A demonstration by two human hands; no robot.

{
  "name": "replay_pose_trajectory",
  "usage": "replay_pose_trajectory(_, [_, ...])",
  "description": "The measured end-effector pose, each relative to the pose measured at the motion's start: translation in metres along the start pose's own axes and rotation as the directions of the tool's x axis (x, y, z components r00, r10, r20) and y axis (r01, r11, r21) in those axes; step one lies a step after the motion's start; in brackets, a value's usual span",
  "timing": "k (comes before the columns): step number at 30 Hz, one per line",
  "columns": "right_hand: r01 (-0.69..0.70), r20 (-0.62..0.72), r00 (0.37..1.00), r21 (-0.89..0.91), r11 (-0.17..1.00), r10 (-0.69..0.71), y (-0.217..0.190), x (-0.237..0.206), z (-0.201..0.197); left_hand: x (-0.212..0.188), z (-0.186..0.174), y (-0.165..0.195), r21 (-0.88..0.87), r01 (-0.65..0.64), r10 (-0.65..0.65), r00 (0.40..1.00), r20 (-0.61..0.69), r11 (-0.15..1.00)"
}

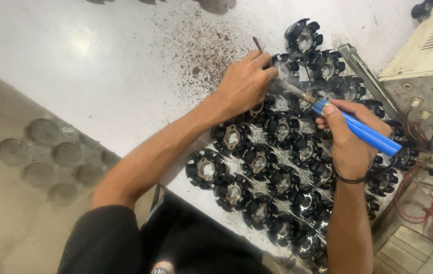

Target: The person arranges black plastic rotor-like parts into rows on a workbench, then uses a blue-handled heated tool to work inside the center hub of each part one at a time, with smoke rising as the tool contacts the parts, working through the arranged batch.

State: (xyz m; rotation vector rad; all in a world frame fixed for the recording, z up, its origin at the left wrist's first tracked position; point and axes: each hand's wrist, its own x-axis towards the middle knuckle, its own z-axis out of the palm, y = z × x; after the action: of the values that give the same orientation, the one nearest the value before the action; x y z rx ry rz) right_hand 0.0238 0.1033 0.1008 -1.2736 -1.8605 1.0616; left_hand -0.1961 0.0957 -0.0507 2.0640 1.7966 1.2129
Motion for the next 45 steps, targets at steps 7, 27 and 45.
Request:
replay_pose_trajectory(7, [0.009,0.014,1.000,0.027,1.000,-0.009,-0.002,0.008,0.000,0.009,-0.003,0.008,-0.011,-0.010,0.009,0.998,-0.056,1.000])
replay_pose_trajectory(27, [0.102,-0.087,0.992,0.123,0.987,-0.091,0.043,-0.108,0.018,-0.080,-0.087,0.034,-0.067,0.074,-0.078,0.995,-0.059,0.995])
replay_pose_trajectory(45, [0.057,0.055,0.997,-0.078,0.995,-0.052,-0.010,-0.081,0.021,-0.083,-0.056,0.030,0.043,0.003,0.000,0.998,-0.067,0.999])
